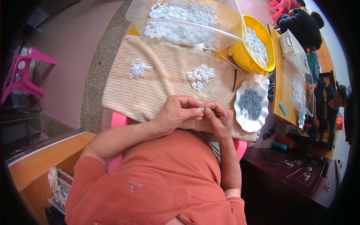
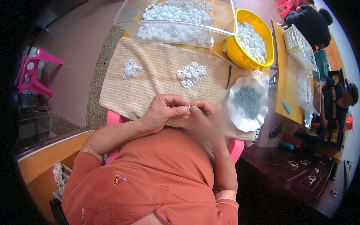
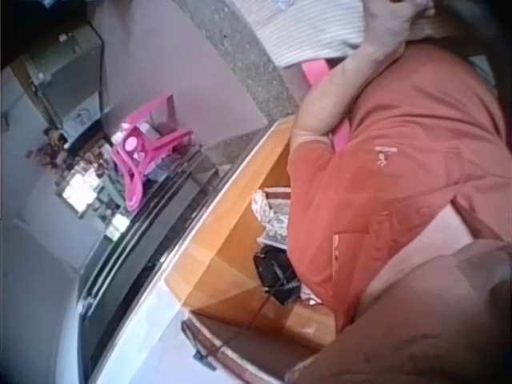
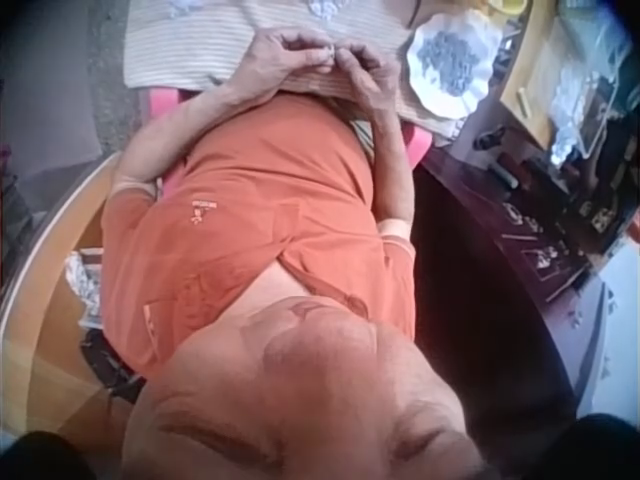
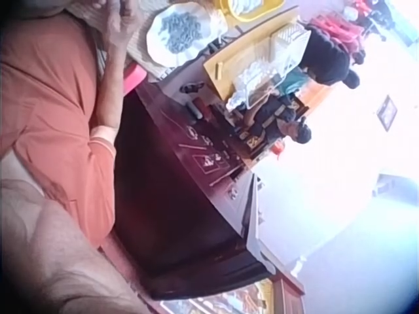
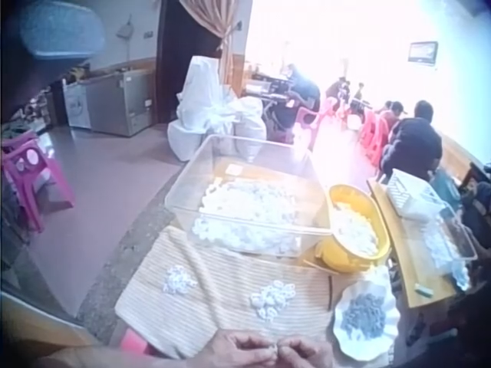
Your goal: Inserting small grey pins into circular white plastic components on a workspace.
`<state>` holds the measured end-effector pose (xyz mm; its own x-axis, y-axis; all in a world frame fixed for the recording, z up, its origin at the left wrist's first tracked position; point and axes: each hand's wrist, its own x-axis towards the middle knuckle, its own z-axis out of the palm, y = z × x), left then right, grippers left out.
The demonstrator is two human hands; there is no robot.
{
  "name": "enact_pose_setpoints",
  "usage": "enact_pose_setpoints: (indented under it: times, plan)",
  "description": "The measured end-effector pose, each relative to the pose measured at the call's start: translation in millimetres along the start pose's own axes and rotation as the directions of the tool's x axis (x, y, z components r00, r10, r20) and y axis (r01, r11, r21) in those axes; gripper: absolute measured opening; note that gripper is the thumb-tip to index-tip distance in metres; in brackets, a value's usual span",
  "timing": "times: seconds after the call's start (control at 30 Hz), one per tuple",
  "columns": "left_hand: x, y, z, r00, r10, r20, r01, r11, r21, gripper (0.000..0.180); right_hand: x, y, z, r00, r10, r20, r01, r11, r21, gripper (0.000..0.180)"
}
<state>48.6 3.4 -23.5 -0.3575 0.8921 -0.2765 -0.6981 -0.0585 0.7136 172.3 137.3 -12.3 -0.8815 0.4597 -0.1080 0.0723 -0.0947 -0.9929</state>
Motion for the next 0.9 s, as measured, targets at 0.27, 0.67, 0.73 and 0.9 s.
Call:
enact_pose_setpoints:
  times: [0.27, 0.67, 0.73, 0.9]
  plan:
    - [1.3, -1.5, -1.3, 1.0, -0.003, -0.017, 0.003, 1.0, -0.014, 0.018, -0.1, -1.1, 2.2, 0.998, -0.041, -0.041, 0.037, 0.995, -0.092, 0.007]
    - [0.3, 1.2, -0.4, 0.999, -0.011, -0.045, 0.009, 0.999, -0.036, 0.016, 2.2, 5.6, -6.2, 0.997, -0.043, -0.064, 0.021, 0.953, -0.303, 0.009]
    - [0.0, 2.3, -0.5, 0.999, -0.002, -0.041, 0.001, 0.999, -0.036, 0.016, 2.4, 5.0, -5.4, 0.997, -0.029, -0.078, 0.005, 0.957, -0.29, 0.009]
    - [-0.7, 2.3, -1.1, 1.0, 0.014, -0.023, -0.015, 0.999, -0.041, 0.015, 2.4, -1.4, -1.9, 0.991, 0.075, -0.108, -0.096, 0.975, -0.201, 0.009]
